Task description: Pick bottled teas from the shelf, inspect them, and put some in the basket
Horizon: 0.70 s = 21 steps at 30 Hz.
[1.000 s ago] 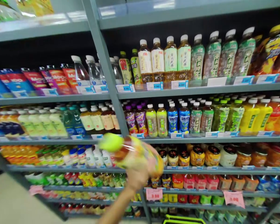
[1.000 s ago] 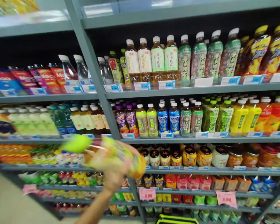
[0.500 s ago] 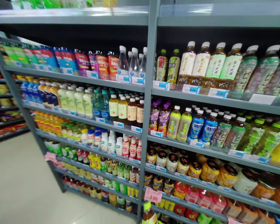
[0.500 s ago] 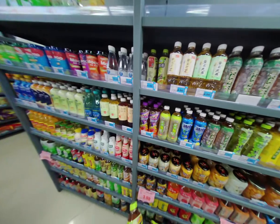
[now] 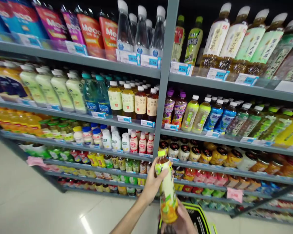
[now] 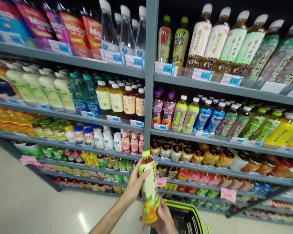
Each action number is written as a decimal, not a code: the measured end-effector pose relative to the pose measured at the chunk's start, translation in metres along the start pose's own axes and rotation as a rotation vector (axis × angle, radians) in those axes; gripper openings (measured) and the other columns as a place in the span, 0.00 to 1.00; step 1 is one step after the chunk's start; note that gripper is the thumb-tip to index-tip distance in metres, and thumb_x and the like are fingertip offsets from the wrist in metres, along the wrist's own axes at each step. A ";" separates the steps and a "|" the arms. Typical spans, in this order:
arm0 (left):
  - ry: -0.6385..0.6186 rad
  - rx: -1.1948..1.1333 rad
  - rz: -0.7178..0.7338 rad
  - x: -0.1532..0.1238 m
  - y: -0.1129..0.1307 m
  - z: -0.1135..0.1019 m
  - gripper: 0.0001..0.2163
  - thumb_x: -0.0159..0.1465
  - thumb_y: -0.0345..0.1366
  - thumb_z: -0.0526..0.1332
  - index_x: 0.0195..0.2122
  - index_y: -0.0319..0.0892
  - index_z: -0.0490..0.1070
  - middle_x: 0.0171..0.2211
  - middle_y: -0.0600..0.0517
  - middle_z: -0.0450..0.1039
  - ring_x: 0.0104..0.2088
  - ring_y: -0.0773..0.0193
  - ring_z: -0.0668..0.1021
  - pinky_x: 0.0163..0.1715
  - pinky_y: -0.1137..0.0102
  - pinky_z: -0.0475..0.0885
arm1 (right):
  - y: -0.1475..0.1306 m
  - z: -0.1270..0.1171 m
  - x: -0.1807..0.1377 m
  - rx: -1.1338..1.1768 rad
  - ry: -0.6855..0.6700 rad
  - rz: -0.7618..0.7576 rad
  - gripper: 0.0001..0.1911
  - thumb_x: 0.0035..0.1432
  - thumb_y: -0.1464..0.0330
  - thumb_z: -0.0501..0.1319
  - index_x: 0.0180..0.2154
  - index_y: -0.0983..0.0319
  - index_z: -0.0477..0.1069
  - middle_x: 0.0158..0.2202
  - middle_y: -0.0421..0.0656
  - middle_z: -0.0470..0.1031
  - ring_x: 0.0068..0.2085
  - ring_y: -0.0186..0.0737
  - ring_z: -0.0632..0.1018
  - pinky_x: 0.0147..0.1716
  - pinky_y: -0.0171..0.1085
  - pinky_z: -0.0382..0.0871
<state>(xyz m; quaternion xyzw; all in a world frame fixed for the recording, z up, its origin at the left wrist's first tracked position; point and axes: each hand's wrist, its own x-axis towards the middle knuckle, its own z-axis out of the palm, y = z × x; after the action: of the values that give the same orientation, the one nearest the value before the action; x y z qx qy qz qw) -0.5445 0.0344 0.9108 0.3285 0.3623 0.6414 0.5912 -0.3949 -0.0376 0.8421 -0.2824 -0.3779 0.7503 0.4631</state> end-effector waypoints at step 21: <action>-0.747 -0.394 0.037 -0.018 0.028 0.033 0.27 0.55 0.52 0.73 0.49 0.45 0.67 0.35 0.48 0.74 0.27 0.60 0.78 0.30 0.64 0.76 | 0.026 0.016 -0.040 -0.750 0.638 -0.719 0.35 0.52 0.69 0.77 0.57 0.57 0.65 0.49 0.46 0.74 0.48 0.44 0.80 0.48 0.39 0.79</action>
<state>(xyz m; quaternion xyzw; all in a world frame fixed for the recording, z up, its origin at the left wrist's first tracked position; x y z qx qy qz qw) -0.5294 0.0180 0.9526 0.4256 -0.0125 0.5459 0.7216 -0.4039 -0.0861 0.8322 -0.4917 -0.5308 0.2409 0.6468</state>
